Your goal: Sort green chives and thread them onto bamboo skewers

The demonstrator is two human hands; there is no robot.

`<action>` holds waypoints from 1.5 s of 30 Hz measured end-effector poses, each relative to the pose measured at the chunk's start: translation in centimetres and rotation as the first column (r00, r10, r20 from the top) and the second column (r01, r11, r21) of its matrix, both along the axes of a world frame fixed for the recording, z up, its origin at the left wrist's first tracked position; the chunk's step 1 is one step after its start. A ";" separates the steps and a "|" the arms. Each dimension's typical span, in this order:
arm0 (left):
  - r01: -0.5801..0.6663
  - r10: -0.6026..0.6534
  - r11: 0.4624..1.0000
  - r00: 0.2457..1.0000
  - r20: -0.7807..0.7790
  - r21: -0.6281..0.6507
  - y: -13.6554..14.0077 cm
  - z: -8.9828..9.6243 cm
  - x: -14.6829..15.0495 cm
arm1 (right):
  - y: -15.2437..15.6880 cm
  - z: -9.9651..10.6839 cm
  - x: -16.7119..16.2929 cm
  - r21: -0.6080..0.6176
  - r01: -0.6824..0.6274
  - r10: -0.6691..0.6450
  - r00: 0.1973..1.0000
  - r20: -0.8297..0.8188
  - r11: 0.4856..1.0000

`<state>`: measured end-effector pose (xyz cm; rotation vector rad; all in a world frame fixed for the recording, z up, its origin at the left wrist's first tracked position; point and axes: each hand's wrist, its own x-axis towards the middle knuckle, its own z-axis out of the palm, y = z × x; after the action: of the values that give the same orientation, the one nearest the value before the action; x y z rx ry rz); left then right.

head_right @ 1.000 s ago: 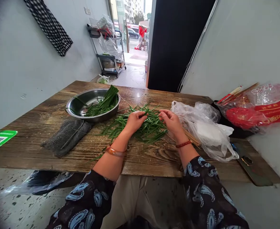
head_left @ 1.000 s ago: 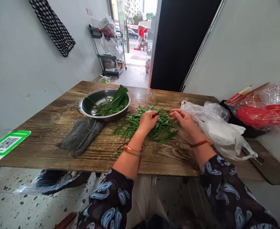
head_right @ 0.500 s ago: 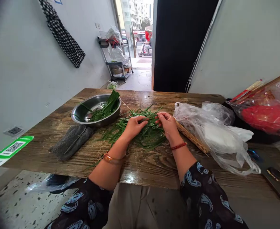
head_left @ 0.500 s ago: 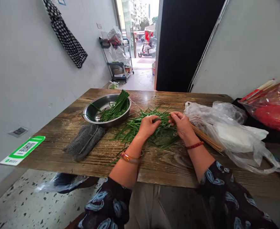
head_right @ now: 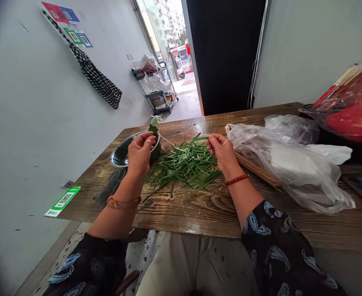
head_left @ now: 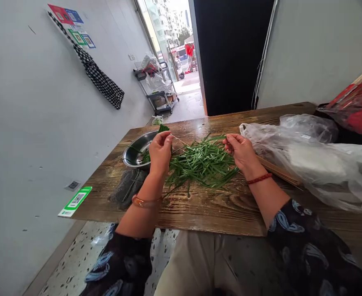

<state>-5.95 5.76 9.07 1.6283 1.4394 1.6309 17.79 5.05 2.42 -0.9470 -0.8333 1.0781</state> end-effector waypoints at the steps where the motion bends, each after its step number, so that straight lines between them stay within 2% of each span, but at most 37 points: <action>1: 0.020 -0.020 1.000 0.999 -0.049 0.002 -0.5 0.3 0.1 | -0.3 0.3 -0.3 0.018 -0.033 0.033 0.999 0.008 0.999; 3: 0.105 -0.108 0.994 0.986 -0.130 -0.024 -1.5 0.6 1.1 | -1.1 1.0 -1.0 0.062 -0.108 0.105 0.993 0.048 0.992; 6: 0.275 -0.286 0.958 0.932 -0.221 -0.082 -2.8 0.6 3.2 | -2.2 1.8 -2.1 0.125 -0.190 0.160 0.963 0.215 0.974; 9: 0.453 -0.497 0.868 0.801 -0.334 -0.205 -3.5 0.4 4.6 | -2.9 2.2 -2.9 0.201 -0.193 0.106 0.921 0.375 0.960; 11: 0.496 -0.578 0.815 0.728 -0.369 -0.299 -3.5 0.0 4.5 | -3.1 2.2 -3.1 0.232 -0.190 0.069 0.891 0.448 0.954; 12: 0.500 -0.600 0.798 0.715 -0.359 -0.338 -3.4 -0.1 4.2 | -3.1 2.2 -3.1 0.227 -0.191 0.065 0.880 0.470 0.955; 14: 0.496 -0.604 0.783 0.749 -0.272 -0.375 -2.9 -0.5 3.0 | -3.1 2.0 -3.0 0.188 -0.192 0.076 0.866 0.494 0.963; 16: 0.468 -0.535 0.812 0.835 -0.127 -0.348 -2.2 -0.6 1.4 | -3.0 1.6 -2.9 0.161 -0.177 0.064 0.841 0.537 0.971; 18: 0.393 -0.403 0.877 0.915 0.025 -0.277 -1.5 -0.7 -0.3 | -3.1 1.0 -3.0 0.203 -0.167 -0.012 0.744 0.669 0.965; 20: 0.328 -0.300 0.920 0.941 0.156 -0.213 -0.9 -0.9 -1.6 | -3.4 0.4 -3.5 0.268 -0.238 -0.085 0.581 0.809 0.934; 23: 0.315 -0.260 0.935 0.921 0.291 -0.163 -0.4 -1.6 -2.2 | -3.9 -0.5 -4.7 0.261 -0.468 -0.111 0.324 0.939 0.845; 25: 0.329 -0.268 0.933 0.906 0.329 -0.147 -0.2 -2.4 -2.1 | -3.9 -1.2 -5.2 0.219 -0.542 -0.146 0.174 0.974 0.812; 27: 0.334 -0.269 0.931 0.899 0.347 -0.143 -0.2 -3.2 -2.0 | -3.4 -1.8 -5.0 0.208 -0.501 -0.191 0.085 0.978 0.840; 28: 0.337 -0.268 0.930 0.896 0.355 -0.148 -0.2 -3.5 -2.1 | -2.9 -2.1 -4.7 0.225 -0.444 -0.214 0.077 0.974 0.867; 30: 0.345 -0.265 0.923 0.890 0.371 -0.168 -0.2 -4.0 -2.3 | -2.0 -2.4 -3.6 0.299 -0.296 -0.270 0.136 0.953 0.907; 33: 0.362 -0.284 0.914 0.893 0.350 -0.183 -0.3 -4.2 -2.6 | -1.1 -2.2 -2.0 0.382 -0.078 -0.332 0.355 0.874 0.921; 37: 0.371 -0.331 0.907 0.920 0.211 -0.197 -0.4 -4.2 -2.6 | -1.1 -1.4 -1.3 0.249 0.134 -0.271 0.688 0.673 0.959; 40: 0.368 -0.341 0.908 0.926 0.160 -0.199 -0.4 -4.4 -2.5 | -1.4 -0.7 -1.5 0.133 0.189 -0.223 0.915 0.336 0.973; 42: 0.368 -0.344 0.907 0.928 0.145 -0.203 -0.4 -4.5 -2.5 | -1.4 -0.3 -1.5 0.115 0.148 -0.164 0.976 0.144 0.982; 45: 0.379 -0.359 0.894 0.925 0.122 -0.238 -0.3 -4.8 -2.4 | -1.1 0.0 -1.0 0.141 0.071 -0.083 0.993 0.079 0.987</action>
<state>-8.32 5.47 4.28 1.5572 1.1591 1.2215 16.81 3.98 2.37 -0.9053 -0.9216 0.9071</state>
